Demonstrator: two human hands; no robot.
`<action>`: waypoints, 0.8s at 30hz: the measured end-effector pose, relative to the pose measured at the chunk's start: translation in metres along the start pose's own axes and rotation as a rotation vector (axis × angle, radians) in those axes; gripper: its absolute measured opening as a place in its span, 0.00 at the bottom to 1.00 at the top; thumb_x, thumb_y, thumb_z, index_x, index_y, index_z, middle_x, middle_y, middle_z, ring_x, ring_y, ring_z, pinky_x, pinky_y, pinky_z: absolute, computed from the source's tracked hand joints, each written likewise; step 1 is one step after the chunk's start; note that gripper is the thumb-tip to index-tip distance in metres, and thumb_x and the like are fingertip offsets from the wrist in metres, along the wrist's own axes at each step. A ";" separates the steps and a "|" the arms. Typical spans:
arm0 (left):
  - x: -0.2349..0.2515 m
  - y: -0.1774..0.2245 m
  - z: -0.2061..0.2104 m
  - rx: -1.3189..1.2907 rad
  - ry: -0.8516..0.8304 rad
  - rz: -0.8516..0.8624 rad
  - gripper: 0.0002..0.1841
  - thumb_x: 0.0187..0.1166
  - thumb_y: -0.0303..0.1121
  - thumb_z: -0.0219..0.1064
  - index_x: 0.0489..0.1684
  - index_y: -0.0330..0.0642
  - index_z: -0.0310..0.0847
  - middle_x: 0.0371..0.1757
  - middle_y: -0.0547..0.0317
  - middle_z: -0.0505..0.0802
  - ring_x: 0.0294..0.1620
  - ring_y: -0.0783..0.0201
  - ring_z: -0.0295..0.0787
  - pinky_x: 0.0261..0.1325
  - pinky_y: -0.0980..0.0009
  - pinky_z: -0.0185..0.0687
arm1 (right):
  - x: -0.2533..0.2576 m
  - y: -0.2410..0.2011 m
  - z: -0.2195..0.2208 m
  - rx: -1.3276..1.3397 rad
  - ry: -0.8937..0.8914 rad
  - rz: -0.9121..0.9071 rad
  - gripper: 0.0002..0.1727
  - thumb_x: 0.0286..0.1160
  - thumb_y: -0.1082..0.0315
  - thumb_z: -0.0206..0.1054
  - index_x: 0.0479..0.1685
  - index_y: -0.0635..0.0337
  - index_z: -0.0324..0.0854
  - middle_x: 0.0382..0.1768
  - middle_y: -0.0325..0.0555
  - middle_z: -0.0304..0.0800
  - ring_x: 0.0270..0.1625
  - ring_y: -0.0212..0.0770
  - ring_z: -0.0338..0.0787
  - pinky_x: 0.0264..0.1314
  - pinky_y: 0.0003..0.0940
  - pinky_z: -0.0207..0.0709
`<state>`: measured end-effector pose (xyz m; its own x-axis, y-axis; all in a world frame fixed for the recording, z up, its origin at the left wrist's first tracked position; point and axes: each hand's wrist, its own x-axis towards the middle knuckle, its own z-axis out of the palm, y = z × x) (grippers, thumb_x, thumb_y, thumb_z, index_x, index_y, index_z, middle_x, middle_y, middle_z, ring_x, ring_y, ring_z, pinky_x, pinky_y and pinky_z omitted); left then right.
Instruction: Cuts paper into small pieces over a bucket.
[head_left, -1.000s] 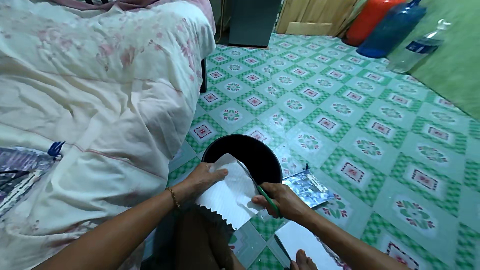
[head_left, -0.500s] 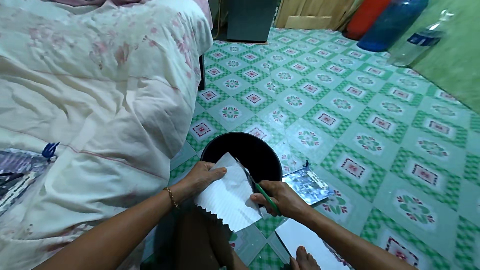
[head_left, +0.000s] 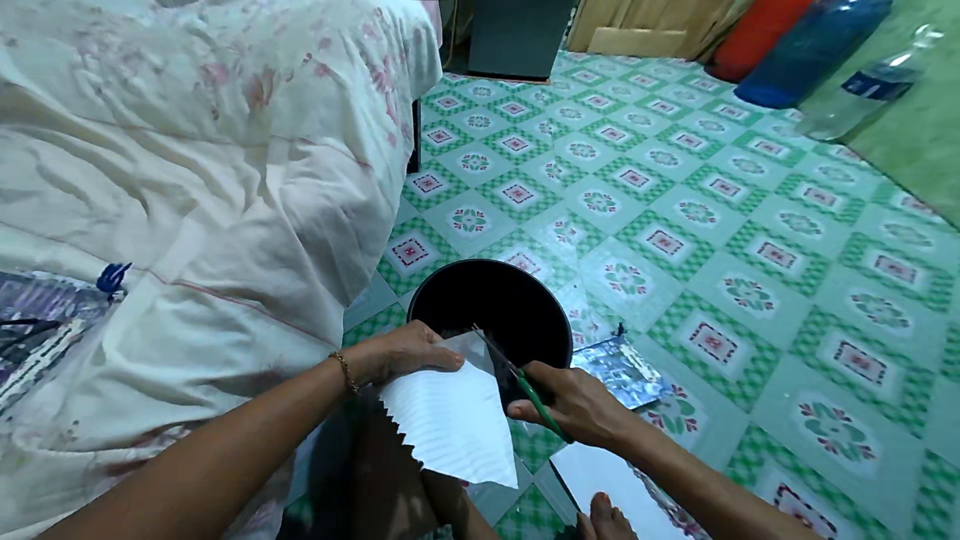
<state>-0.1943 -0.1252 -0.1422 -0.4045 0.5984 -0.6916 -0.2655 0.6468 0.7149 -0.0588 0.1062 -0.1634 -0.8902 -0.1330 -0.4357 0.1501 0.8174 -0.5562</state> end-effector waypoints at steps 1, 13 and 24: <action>0.000 0.000 0.000 0.013 -0.014 -0.005 0.12 0.87 0.34 0.64 0.31 0.39 0.82 0.22 0.65 0.88 0.21 0.76 0.85 0.29 0.79 0.83 | 0.000 -0.001 0.001 -0.002 0.014 -0.011 0.39 0.72 0.34 0.67 0.56 0.67 0.82 0.34 0.56 0.87 0.38 0.55 0.87 0.42 0.57 0.77; 0.002 -0.002 0.001 -0.009 0.002 -0.024 0.11 0.88 0.34 0.63 0.33 0.39 0.82 0.22 0.65 0.89 0.21 0.75 0.87 0.30 0.79 0.84 | 0.002 0.008 0.006 0.108 0.054 -0.067 0.28 0.76 0.45 0.71 0.41 0.68 0.83 0.23 0.45 0.82 0.24 0.38 0.82 0.32 0.37 0.77; 0.001 -0.002 0.004 0.006 -0.032 0.005 0.10 0.87 0.34 0.64 0.35 0.39 0.83 0.24 0.65 0.89 0.23 0.76 0.86 0.31 0.79 0.84 | -0.003 0.003 -0.001 0.004 -0.047 -0.043 0.40 0.69 0.32 0.68 0.54 0.66 0.83 0.30 0.53 0.85 0.35 0.52 0.85 0.39 0.54 0.75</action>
<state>-0.1904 -0.1241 -0.1443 -0.3779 0.6164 -0.6909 -0.2586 0.6463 0.7180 -0.0563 0.1093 -0.1632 -0.8748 -0.1941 -0.4439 0.1140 0.8080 -0.5781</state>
